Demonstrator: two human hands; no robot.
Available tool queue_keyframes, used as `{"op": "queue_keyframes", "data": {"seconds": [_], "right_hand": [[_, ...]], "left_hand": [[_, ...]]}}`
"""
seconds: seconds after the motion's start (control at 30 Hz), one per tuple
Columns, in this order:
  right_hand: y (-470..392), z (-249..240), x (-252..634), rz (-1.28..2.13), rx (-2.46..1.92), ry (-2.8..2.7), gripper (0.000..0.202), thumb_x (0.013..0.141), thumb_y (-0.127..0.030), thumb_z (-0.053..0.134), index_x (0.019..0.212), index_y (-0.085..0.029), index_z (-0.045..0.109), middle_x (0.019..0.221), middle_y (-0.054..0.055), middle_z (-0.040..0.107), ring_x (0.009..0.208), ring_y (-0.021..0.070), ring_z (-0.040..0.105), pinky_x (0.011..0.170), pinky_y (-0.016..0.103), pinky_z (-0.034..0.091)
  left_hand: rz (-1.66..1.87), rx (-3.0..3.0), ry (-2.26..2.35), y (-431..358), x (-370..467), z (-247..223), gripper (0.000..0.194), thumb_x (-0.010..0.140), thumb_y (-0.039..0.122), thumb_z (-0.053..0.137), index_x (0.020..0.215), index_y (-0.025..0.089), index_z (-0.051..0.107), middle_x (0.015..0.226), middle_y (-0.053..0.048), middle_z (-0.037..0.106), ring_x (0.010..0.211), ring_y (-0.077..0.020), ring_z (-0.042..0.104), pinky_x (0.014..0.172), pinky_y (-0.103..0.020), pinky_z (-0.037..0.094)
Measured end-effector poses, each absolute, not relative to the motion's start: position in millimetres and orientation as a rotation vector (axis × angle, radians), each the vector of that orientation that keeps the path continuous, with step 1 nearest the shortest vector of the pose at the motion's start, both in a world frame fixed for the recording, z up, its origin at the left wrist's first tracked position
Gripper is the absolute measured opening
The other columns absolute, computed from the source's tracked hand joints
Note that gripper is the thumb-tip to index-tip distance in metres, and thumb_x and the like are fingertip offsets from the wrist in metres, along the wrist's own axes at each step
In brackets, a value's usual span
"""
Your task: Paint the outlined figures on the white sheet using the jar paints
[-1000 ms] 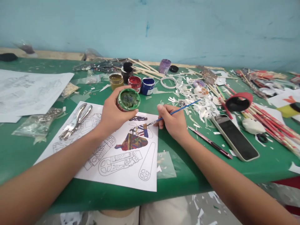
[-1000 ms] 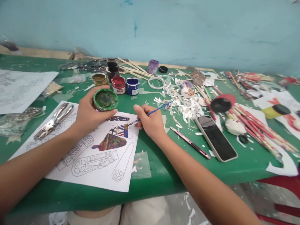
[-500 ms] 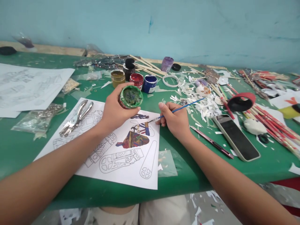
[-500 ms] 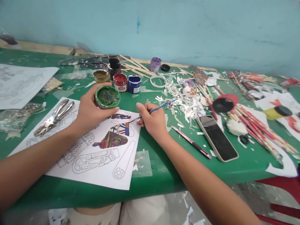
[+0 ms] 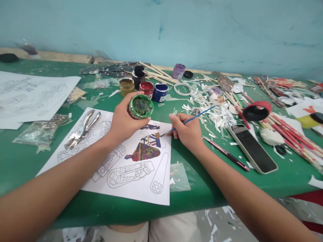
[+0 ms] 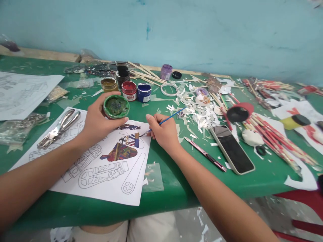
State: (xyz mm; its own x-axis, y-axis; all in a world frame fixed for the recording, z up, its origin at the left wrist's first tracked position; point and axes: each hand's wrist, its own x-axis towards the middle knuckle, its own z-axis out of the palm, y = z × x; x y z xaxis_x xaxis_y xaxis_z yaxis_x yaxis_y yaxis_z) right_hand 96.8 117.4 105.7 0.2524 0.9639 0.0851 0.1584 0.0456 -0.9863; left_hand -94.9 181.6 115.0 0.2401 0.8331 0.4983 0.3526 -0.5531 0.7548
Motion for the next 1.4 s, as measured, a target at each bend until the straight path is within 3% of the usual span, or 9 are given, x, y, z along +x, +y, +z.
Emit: {"op": "queue_keyframes", "data": {"seconds": [0.1,0.27,0.4,0.53,1.4], "right_hand": [[117.4,106.5,96.8,0.886,-1.384,-1.132,0.049,0.078,-0.056,0.069,0.051,-0.022,0.046,0.037,-0.007,0.045,0.034,0.0098,0.053,0.039,0.021,0.048],[117.6,106.9,96.8,0.879,-1.378,-1.187,0.051,0.079,-0.057,0.068,0.049,-0.022,0.046,0.035,-0.008,0.042,0.031,0.0072,0.044,0.042,0.023,0.051],[117.2,107.3,96.2,0.888,-1.395,-1.16,0.051,0.078,-0.06,0.068,0.051,-0.022,0.047,0.036,-0.007,0.044,0.033,0.0092,0.05,0.041,0.023,0.051],[116.1,108.9,95.7,0.877,-1.392,-1.186,0.051,0.079,-0.056,0.067,0.048,-0.023,0.045,0.035,-0.007,0.041,0.031,0.0075,0.043,0.041,0.023,0.051],[116.6,109.4,96.1,0.863,-1.375,-1.226,0.049,0.082,-0.051,0.065,0.048,-0.023,0.043,0.037,-0.007,0.043,0.033,0.0077,0.043,0.042,0.023,0.05]], "left_hand": [[1.275,2.013,1.093,181.8,-94.8,114.9,0.061,0.062,0.024,0.081,0.12,0.022,0.062,0.119,-0.003,0.068,0.105,-0.0247,0.067,0.091,-0.037,0.059],[1.275,2.013,1.089,181.4,-95.2,114.6,0.061,0.062,0.024,0.081,0.121,0.022,0.062,0.122,-0.003,0.068,0.107,-0.0244,0.067,0.094,-0.037,0.058],[1.273,2.018,1.097,180.5,-95.3,115.5,0.06,0.063,0.024,0.081,0.12,0.022,0.062,0.121,-0.003,0.068,0.107,-0.0247,0.067,0.095,-0.037,0.058],[1.273,2.002,1.086,180.4,-95.0,115.9,0.06,0.063,0.023,0.081,0.12,0.022,0.062,0.121,-0.004,0.068,0.107,-0.025,0.067,0.095,-0.037,0.058],[1.249,2.0,1.077,180.3,-94.6,116.8,0.06,0.064,0.023,0.081,0.121,0.023,0.061,0.119,-0.004,0.068,0.106,-0.0245,0.067,0.094,-0.036,0.058]]}}
